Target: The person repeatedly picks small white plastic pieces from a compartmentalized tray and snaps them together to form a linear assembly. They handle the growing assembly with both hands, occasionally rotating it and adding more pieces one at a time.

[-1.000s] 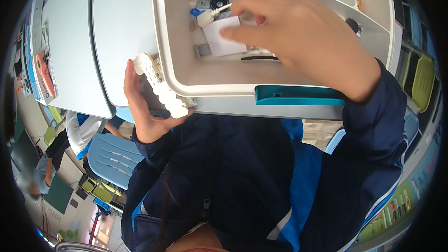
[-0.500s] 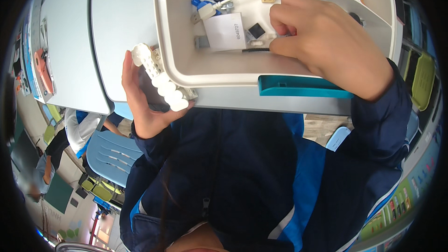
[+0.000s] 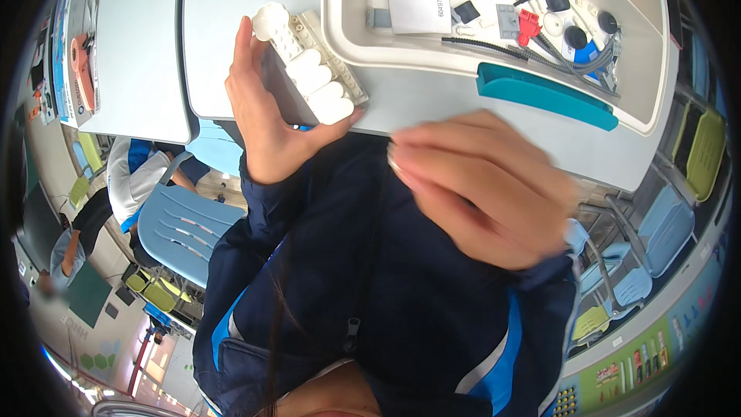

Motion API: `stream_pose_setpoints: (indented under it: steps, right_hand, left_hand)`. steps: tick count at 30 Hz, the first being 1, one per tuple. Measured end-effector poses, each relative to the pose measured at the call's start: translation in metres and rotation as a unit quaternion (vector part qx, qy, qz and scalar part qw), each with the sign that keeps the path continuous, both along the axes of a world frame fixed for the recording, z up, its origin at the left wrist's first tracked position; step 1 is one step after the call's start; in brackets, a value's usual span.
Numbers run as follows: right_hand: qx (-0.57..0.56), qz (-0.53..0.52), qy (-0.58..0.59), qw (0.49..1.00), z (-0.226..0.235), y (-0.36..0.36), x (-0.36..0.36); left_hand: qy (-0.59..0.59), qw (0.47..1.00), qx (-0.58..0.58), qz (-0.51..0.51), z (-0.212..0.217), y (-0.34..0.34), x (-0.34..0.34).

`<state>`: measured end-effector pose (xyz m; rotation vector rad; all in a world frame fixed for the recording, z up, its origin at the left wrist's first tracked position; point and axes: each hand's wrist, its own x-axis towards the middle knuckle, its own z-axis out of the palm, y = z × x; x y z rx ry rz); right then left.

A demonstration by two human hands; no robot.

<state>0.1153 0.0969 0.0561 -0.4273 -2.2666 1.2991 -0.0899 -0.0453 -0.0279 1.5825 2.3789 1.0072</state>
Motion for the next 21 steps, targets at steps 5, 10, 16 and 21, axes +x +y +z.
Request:
stream_pose_setpoints:
  steps: [5,10,16,21]
  right_hand:
    - [-0.074,-0.207,-0.008,0.975,-0.066,-0.055,-0.030]
    - [-0.064,-0.225,-0.016,0.972,-0.069,-0.057,-0.035]
    - [-0.058,-0.223,-0.027,0.973,-0.070,-0.059,-0.036]
    - [-0.056,-0.220,-0.030,0.973,-0.068,-0.059,-0.037]
  left_hand:
    - [0.016,1.000,0.001,-0.010,0.002,-0.001,-0.001]
    - [-0.005,1.000,0.010,-0.024,0.002,-0.005,-0.001]
    - [0.002,0.999,0.029,-0.037,-0.004,-0.005,-0.003]
    - [0.031,0.998,0.048,-0.038,-0.005,-0.004,-0.004]
